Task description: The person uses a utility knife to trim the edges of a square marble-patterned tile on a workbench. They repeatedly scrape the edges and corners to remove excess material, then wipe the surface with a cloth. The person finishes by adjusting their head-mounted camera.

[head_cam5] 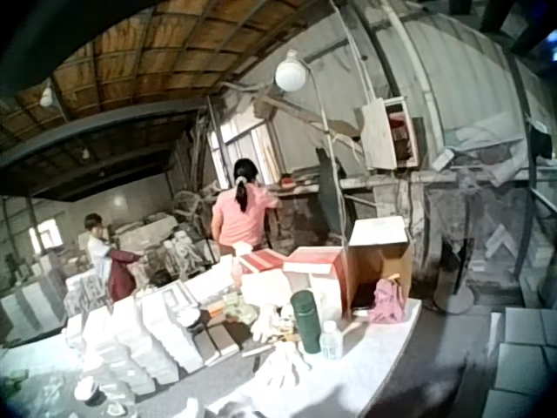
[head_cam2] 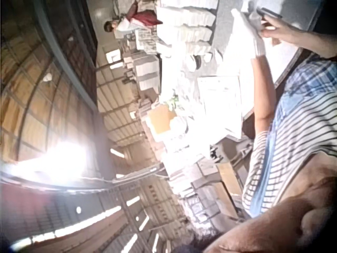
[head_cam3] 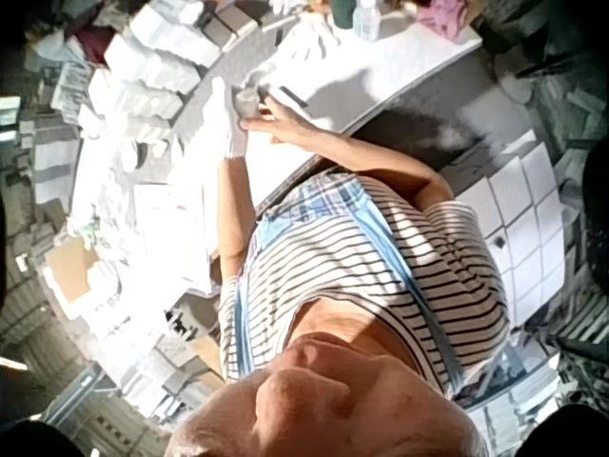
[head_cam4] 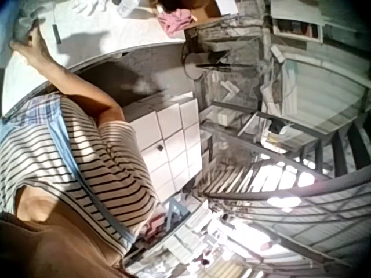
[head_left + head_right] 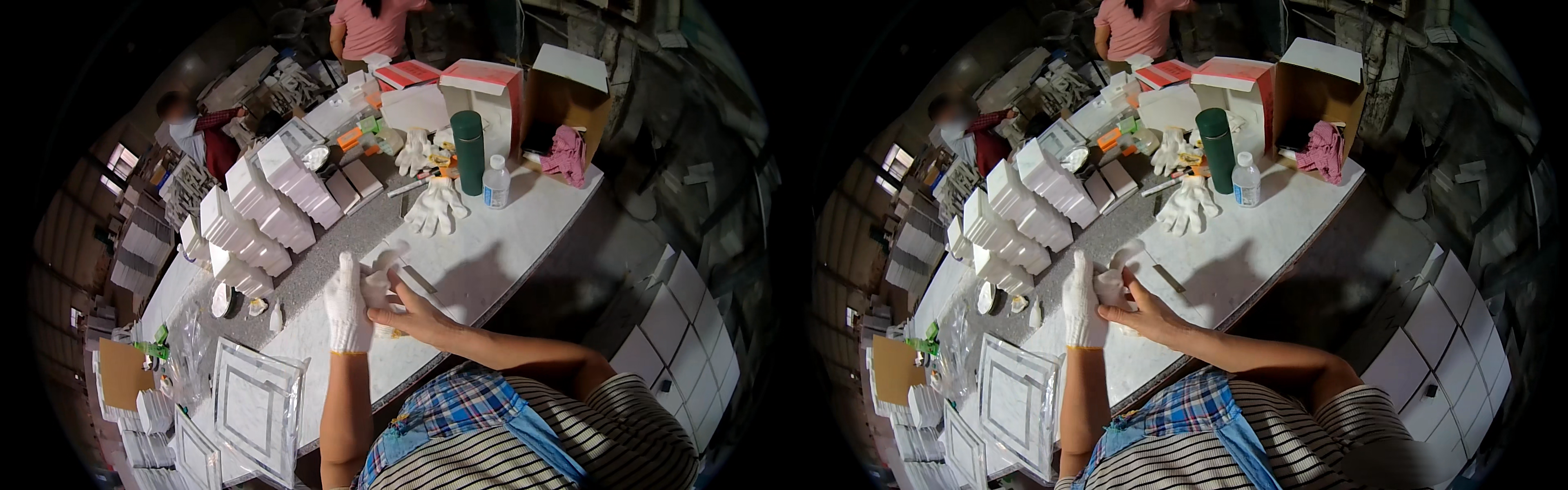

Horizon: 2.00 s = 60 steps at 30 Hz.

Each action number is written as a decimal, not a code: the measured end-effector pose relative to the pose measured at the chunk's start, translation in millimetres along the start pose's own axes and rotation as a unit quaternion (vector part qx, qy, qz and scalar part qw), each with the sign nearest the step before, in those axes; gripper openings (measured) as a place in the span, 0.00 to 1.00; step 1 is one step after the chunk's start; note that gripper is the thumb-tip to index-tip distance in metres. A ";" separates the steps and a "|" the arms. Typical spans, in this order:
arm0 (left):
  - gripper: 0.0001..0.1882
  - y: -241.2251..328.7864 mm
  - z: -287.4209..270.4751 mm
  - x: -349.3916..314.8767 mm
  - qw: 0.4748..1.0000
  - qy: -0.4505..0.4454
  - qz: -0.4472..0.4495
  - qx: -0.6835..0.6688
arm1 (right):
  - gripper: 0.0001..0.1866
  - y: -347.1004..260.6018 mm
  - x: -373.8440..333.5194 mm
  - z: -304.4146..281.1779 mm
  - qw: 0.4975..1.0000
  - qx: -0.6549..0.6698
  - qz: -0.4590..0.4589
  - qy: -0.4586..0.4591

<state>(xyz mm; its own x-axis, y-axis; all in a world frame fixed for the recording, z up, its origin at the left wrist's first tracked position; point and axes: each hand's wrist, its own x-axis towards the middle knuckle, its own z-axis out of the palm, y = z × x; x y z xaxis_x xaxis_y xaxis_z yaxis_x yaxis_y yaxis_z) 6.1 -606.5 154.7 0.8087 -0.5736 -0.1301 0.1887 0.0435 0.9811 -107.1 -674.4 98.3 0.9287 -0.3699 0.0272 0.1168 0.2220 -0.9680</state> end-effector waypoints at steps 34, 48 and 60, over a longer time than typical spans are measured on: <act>0.39 -45.5 0.9 -6.5 0.956 -0.266 0.107 -0.058 | 0.30 42.5 116.4 -88.8 0.901 -0.361 -0.041 0.238; 0.44 -72.4 -5.7 14.6 0.937 -0.136 -0.112 -0.301 | 0.22 9.6 85.9 -47.3 0.971 -0.221 0.046 0.084; 0.28 -65.0 43.2 -12.9 0.897 -0.063 -0.106 -0.425 | 0.29 57.7 125.1 -98.7 0.885 -0.411 -0.048 0.212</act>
<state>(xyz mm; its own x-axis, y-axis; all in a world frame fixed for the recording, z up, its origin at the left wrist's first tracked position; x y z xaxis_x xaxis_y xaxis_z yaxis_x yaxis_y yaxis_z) -40.7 -637.3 98.8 0.6459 -0.7277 -0.2309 0.7300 0.5000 0.4660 -18.9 -796.9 21.2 0.6920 -0.6960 0.1917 -0.2698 -0.4956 -0.8256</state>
